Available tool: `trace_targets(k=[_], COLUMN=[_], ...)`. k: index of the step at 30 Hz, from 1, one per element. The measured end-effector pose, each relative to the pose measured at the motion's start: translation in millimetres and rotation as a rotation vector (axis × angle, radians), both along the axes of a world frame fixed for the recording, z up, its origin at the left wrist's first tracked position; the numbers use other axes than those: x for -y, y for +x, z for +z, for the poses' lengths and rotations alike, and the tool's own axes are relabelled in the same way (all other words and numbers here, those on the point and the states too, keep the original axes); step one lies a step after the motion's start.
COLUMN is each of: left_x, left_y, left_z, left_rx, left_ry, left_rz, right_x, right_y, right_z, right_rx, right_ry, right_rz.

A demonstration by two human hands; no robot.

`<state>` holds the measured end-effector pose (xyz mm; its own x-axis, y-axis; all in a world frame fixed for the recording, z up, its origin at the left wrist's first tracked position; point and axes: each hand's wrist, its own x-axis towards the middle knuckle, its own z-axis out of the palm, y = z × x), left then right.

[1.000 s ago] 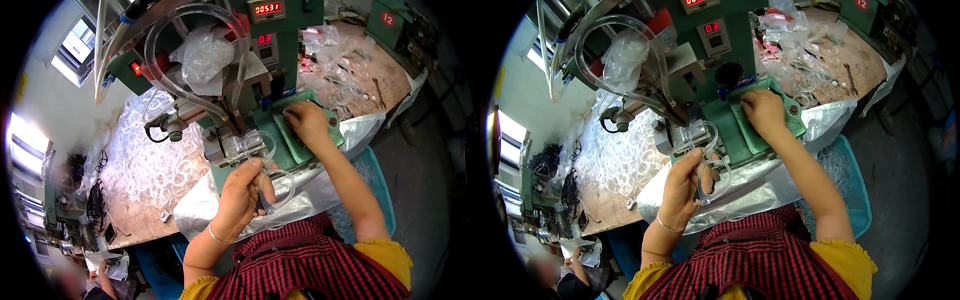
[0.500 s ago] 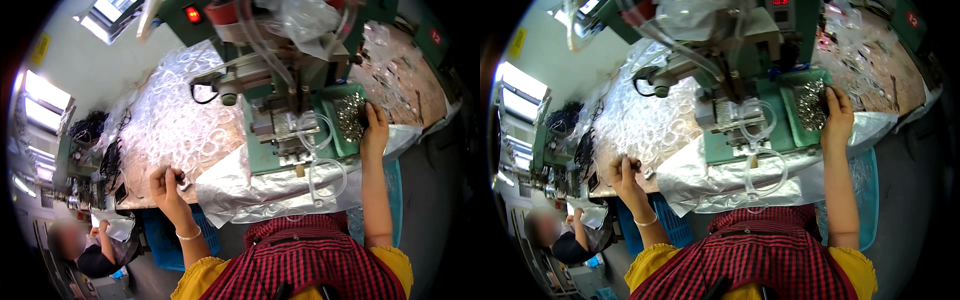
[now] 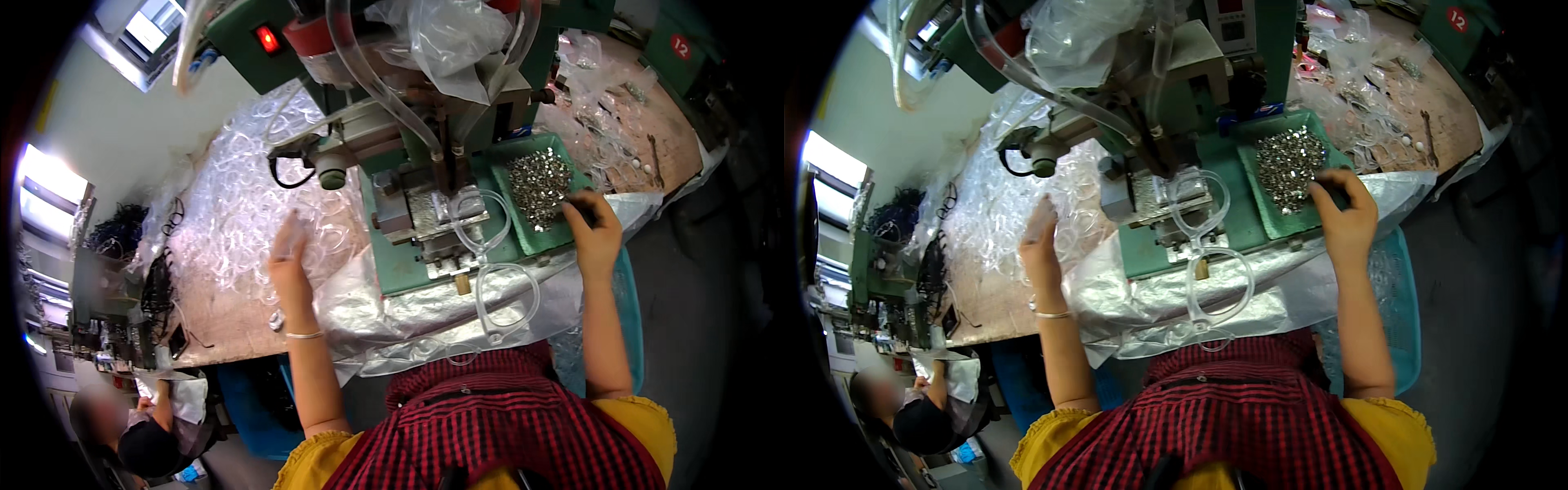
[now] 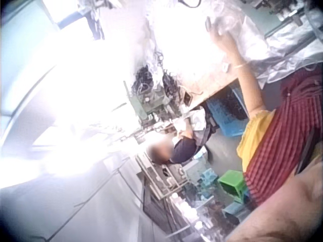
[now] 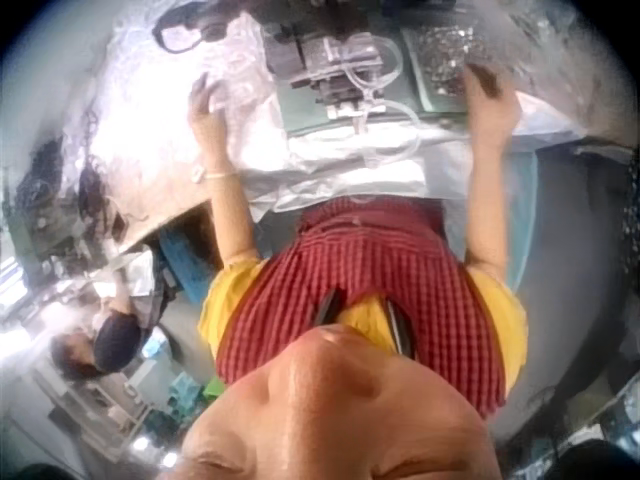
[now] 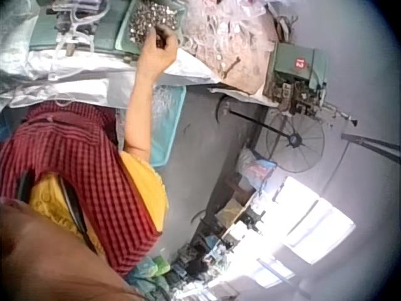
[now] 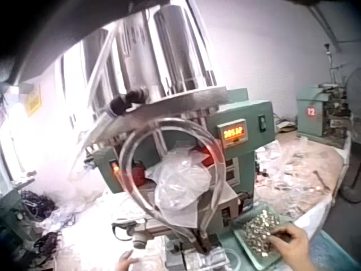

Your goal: The person repeatedly picks up clear plastic eyeglass frames and small metal components, places them into a press machine, and activates the press to attach the components. The person handles frames one at a time, retrieves parts from a green tray, and places finished frames onto a pile on the table.

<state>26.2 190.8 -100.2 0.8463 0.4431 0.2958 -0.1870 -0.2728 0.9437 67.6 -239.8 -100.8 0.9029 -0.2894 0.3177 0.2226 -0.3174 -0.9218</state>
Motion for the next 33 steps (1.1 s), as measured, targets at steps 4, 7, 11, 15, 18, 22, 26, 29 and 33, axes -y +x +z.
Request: trace_targets(k=[4,7,11,15,18,22,26,29,33], left_x=[1.6,27.5,47.1,59.0,69.0,91.1,112.0,115.8,154.7], left_y=[-2.8,-1.1,6.1,-32.4,-28.6,-31.8,-1.7,3.9,-52.9], left_z=[26.8,55.3,31.0,8.6,23.6,109.3,160.4,159.1,141.7], left_rx=[0.223,0.096,-0.072,-0.104,0.014,0.503,0.577,0.608,-0.058], left_ry=[-0.407,-0.252,-0.447,-1.041,-0.731,-0.3,0.067,0.087,-0.407], left_rz=[0.036,-0.008,-0.037,-0.277,-0.248,-0.375,-0.314,-0.207,-0.625], right_x=[3.8,-25.6,-82.6,-106.1,-102.6,-103.1,-122.2,-117.8,-81.7], right_y=[-22.1,-12.4,36.2,28.1,26.3,26.6,15.3,-2.7,5.6], right_z=[32.0,81.4,116.2,95.3,98.3,105.5,103.4,109.4,95.9], right_rx=[0.009,0.003,-0.086,0.022,-0.033,-0.068,-0.096,-0.03,0.079], right_ry=[0.091,0.093,0.035,0.225,0.19,0.4,0.595,0.507,0.188], right_rz=[0.16,0.487,0.608,0.587,0.546,0.693,0.697,0.662,0.634])
